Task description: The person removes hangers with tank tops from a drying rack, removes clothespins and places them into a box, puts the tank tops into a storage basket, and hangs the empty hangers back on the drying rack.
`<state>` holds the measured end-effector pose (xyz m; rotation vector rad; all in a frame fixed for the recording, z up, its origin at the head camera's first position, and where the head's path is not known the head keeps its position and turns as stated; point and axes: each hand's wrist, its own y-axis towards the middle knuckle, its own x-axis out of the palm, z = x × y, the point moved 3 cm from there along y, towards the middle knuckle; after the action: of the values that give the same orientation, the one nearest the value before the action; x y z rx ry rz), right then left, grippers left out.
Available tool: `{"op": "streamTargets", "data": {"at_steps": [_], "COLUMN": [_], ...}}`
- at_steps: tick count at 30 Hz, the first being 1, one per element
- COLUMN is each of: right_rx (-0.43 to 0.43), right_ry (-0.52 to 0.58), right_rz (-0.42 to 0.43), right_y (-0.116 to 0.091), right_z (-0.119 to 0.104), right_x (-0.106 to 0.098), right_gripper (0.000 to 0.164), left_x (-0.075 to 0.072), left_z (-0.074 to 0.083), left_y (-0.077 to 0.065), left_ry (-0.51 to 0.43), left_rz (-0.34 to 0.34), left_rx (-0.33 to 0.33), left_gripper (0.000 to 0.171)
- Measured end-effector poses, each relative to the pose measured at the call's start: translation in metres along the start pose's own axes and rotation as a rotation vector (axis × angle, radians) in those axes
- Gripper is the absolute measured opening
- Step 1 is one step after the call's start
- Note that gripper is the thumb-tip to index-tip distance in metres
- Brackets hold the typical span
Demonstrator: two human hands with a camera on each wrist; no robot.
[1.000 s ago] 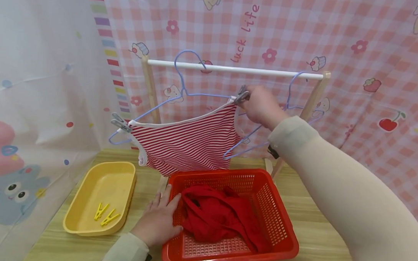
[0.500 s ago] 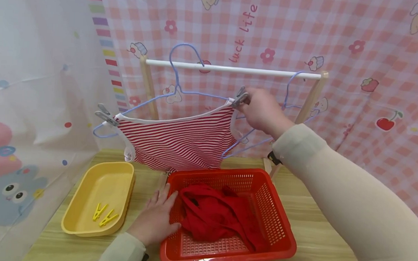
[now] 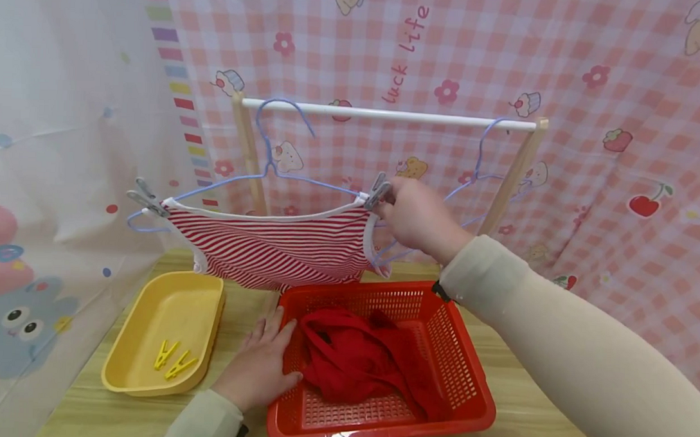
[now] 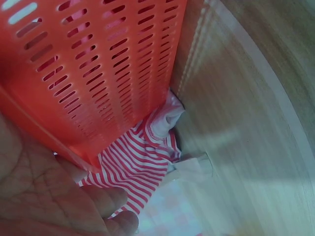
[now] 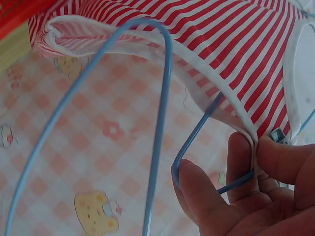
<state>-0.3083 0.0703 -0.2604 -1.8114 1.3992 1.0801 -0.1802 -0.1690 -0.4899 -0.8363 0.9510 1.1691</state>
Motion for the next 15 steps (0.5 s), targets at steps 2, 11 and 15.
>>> {"op": "streamTargets", "data": {"at_steps": [2, 11, 15], "right_rx": [-0.004, -0.054, -0.069], "right_ry": [0.003, 0.027, 0.047], "right_rz": [-0.009, -0.019, -0.025], "right_y": [-0.003, -0.016, -0.024], "right_z": [0.000, 0.000, 0.003], "right_x": [0.006, 0.030, 0.040], "right_gripper": [0.015, 0.010, 0.010], "left_x": [0.000, 0.001, 0.001], "left_z": [0.000, -0.001, -0.001], "left_y": [0.000, 0.001, 0.001], "left_ry": [0.000, 0.006, 0.005], "left_rz": [0.001, 0.012, 0.013], "left_rx": [0.001, 0.008, 0.007], "left_gripper": [0.090, 0.089, 0.089]}}
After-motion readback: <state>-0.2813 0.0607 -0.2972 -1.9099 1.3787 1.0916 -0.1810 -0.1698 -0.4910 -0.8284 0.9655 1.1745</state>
